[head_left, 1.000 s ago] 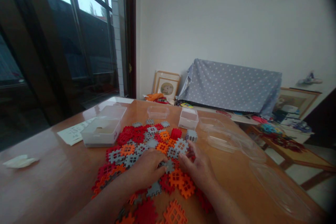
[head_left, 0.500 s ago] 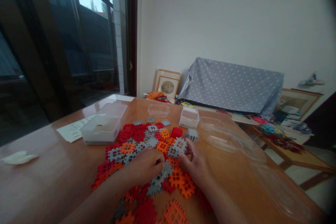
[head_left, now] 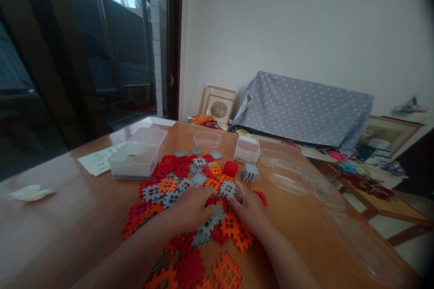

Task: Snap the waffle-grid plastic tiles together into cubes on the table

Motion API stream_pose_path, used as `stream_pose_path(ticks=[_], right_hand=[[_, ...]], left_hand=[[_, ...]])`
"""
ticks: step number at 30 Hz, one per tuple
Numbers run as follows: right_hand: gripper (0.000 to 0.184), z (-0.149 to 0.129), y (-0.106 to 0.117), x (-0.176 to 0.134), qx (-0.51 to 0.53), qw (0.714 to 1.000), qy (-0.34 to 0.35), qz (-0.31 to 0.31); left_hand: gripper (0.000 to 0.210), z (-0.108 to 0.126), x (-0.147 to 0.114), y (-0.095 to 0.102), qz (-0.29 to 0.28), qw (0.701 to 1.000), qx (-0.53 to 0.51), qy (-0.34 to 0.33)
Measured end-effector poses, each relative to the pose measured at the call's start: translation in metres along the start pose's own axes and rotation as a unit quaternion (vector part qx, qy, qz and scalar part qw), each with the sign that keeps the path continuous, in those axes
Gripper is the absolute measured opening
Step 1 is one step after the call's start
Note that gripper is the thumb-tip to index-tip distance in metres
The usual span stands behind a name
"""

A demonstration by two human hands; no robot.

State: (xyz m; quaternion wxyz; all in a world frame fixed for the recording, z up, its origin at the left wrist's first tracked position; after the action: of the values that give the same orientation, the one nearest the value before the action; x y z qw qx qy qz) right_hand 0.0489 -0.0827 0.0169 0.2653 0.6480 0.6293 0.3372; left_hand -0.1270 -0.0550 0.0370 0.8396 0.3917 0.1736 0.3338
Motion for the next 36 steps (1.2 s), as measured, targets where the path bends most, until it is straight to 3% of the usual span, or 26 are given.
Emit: stream_pose_path(ticks=[11,16,23,26,28,31,36], right_hand=[[0.034,-0.006,0.0,0.002,-0.005,1.0,0.017,-0.012],[0.052,-0.003,0.006,-0.003,0.044,0.999,0.015,0.019],[0.064,-0.04,0.013,-0.011,0.087,0.991,0.097,0.029],[0.069,-0.04,0.014,-0.015,0.072,0.993,0.083,0.036],[0.055,-0.03,0.016,-0.018,0.026,0.997,0.048,0.048],[0.024,-0.015,0.013,-0.022,-0.091,0.995,-0.001,0.025],[0.023,-0.017,-0.002,-0.025,-0.161,0.986,0.0,-0.042]], left_hand=[[0.027,0.001,-0.002,0.002,0.019,1.0,-0.002,-0.007],[0.031,-0.001,0.003,0.008,0.064,0.992,-0.107,0.002],[0.03,-0.001,0.007,0.003,0.04,0.905,-0.423,0.029],[0.024,-0.012,0.003,0.012,0.092,0.881,-0.463,0.045],[0.024,-0.023,0.001,0.019,0.14,0.868,-0.472,0.066],[0.025,-0.035,-0.001,0.022,0.169,0.848,-0.494,0.091],[0.024,-0.037,-0.001,0.022,0.171,0.839,-0.509,0.091]])
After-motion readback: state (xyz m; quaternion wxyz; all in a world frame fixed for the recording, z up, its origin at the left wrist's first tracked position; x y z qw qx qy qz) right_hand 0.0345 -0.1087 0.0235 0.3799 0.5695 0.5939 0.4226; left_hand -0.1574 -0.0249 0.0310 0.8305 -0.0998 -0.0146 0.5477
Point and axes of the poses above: each hand's wrist, its own x-axis towards the middle knuckle, its own y-axis out of the back of the hand, z = x × y, the point moved 8 cm from there along x, towards the middle knuckle, and after that the axes turned 10 degrees about -z, right-handed, at the moved point
